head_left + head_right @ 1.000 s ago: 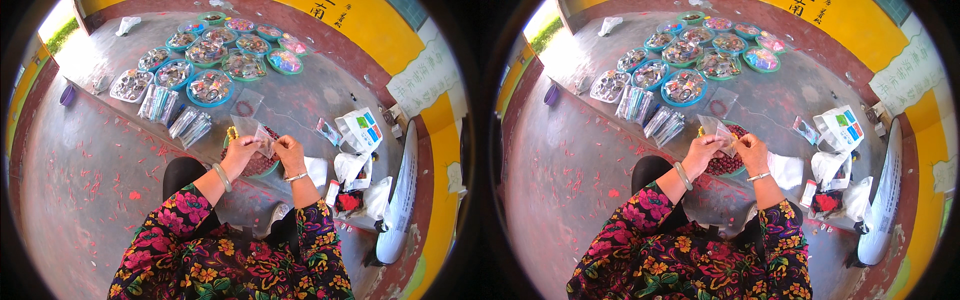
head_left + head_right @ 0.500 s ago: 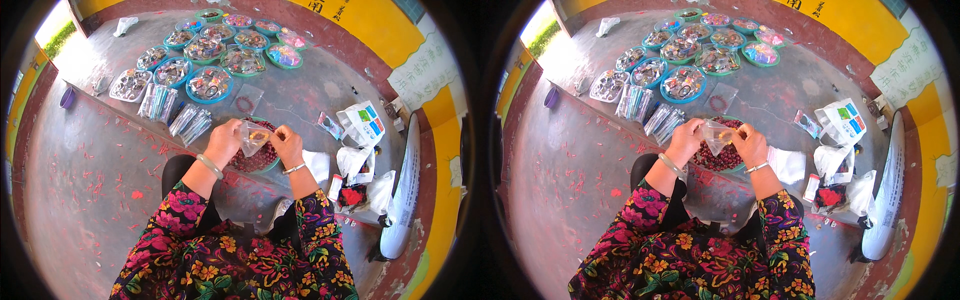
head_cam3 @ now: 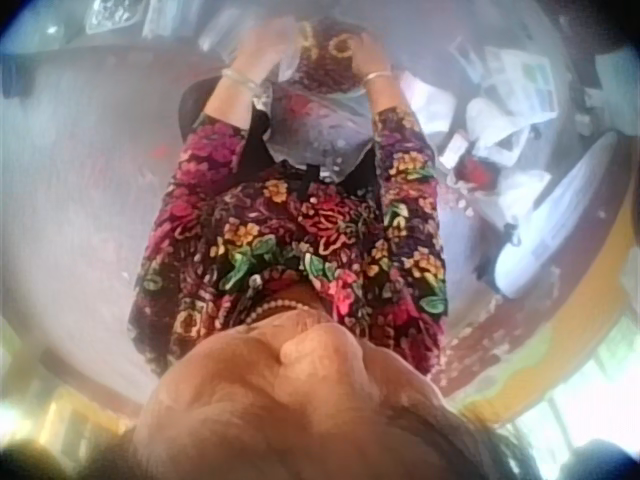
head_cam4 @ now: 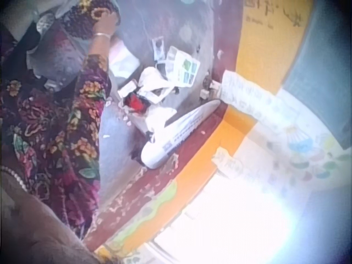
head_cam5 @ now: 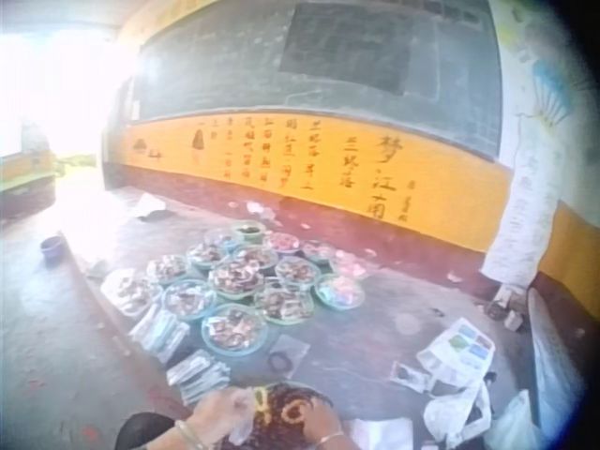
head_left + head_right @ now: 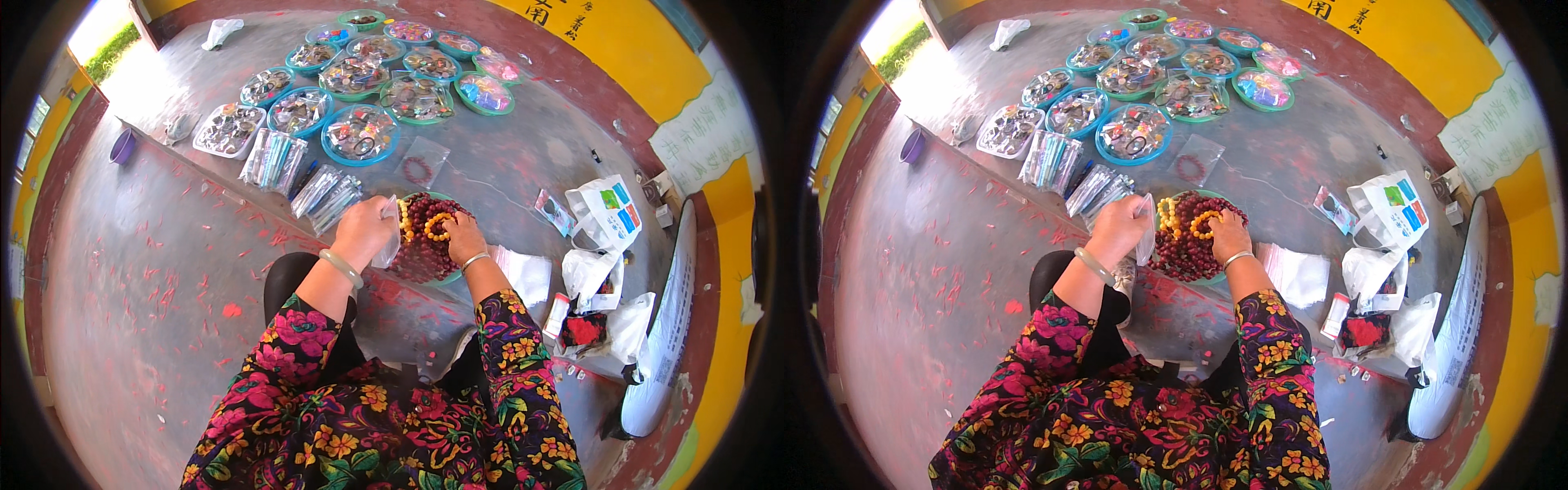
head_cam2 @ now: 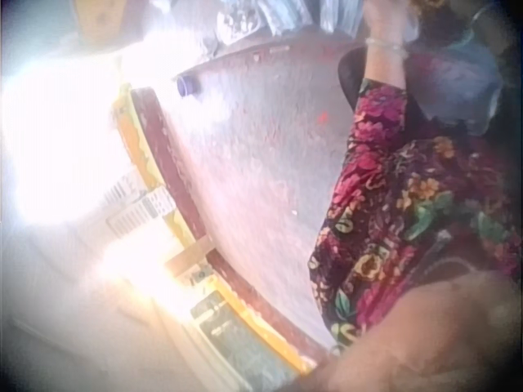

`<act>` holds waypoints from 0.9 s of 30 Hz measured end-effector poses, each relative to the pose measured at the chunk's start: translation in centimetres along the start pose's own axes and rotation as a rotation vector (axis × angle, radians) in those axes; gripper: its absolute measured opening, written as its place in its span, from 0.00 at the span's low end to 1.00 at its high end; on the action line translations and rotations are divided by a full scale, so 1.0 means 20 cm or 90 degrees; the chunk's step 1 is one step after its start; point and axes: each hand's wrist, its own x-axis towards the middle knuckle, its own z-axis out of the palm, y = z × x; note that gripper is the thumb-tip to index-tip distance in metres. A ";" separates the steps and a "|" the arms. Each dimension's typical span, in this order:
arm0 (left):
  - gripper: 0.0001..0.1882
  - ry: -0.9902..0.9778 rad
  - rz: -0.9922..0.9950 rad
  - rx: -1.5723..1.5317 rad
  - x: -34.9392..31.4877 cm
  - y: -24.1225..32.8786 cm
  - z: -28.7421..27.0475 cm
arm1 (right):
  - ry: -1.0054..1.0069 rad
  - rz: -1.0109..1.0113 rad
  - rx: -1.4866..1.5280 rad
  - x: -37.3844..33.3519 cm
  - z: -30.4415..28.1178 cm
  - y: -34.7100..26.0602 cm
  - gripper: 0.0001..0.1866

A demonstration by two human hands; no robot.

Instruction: The person sits on the floor and repeatedly picks up beaded bracelets from a green bowl, places them into small clear plastic bags, and sets the filled bags aside. The workspace includes stacks of pre-packaged items and loose beads.

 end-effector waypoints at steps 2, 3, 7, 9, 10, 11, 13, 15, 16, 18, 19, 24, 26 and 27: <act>0.14 -0.009 -0.003 0.018 0.00 0.02 0.00 | 0.002 0.013 -0.042 0.01 0.03 -0.01 0.15; 0.14 -0.022 -0.014 0.028 0.00 0.03 -0.01 | -0.001 0.005 -0.050 0.02 0.04 -0.01 0.15; 0.16 -0.051 -0.039 0.056 0.01 0.04 0.01 | 0.050 -0.034 -0.048 0.03 0.07 0.03 0.13; 0.16 -0.056 -0.046 0.053 0.01 0.04 0.02 | 0.060 0.008 0.019 0.05 0.03 0.02 0.13; 0.16 -0.060 -0.053 0.045 0.01 0.03 0.03 | 0.041 0.063 0.075 0.05 -0.07 -0.02 0.13; 0.16 -0.063 -0.059 0.036 0.01 0.03 0.04 | 0.022 0.118 0.131 0.05 -0.12 -0.05 0.12; 0.16 -0.048 -0.037 0.032 0.01 0.03 0.06 | 0.114 0.075 0.285 0.04 -0.17 -0.02 0.13; 0.15 -0.042 -0.028 0.028 0.01 0.04 0.08 | 0.110 0.090 0.553 0.01 -0.27 -0.02 0.12; 0.14 -0.042 -0.034 0.027 0.01 0.04 0.08 | 0.095 0.091 0.705 -0.04 -0.39 -0.10 0.10; 0.14 -0.035 -0.025 0.031 0.00 0.06 0.10 | 0.068 0.101 0.832 -0.12 -0.55 -0.17 0.09; 0.13 -0.028 -0.012 0.034 -0.01 0.07 0.12 | 0.056 0.108 0.895 -0.16 -0.59 -0.18 0.08; 0.12 -0.056 0.065 0.044 -0.04 0.10 0.21 | -0.038 0.076 1.169 -0.22 -0.60 -0.24 0.08; 0.12 -0.063 0.093 0.040 -0.06 0.12 0.24 | -0.034 0.126 1.132 -0.21 -0.55 -0.21 0.08; 0.12 -0.064 0.106 0.038 -0.06 0.12 0.26 | -0.033 0.149 1.112 -0.20 -0.53 -0.20 0.08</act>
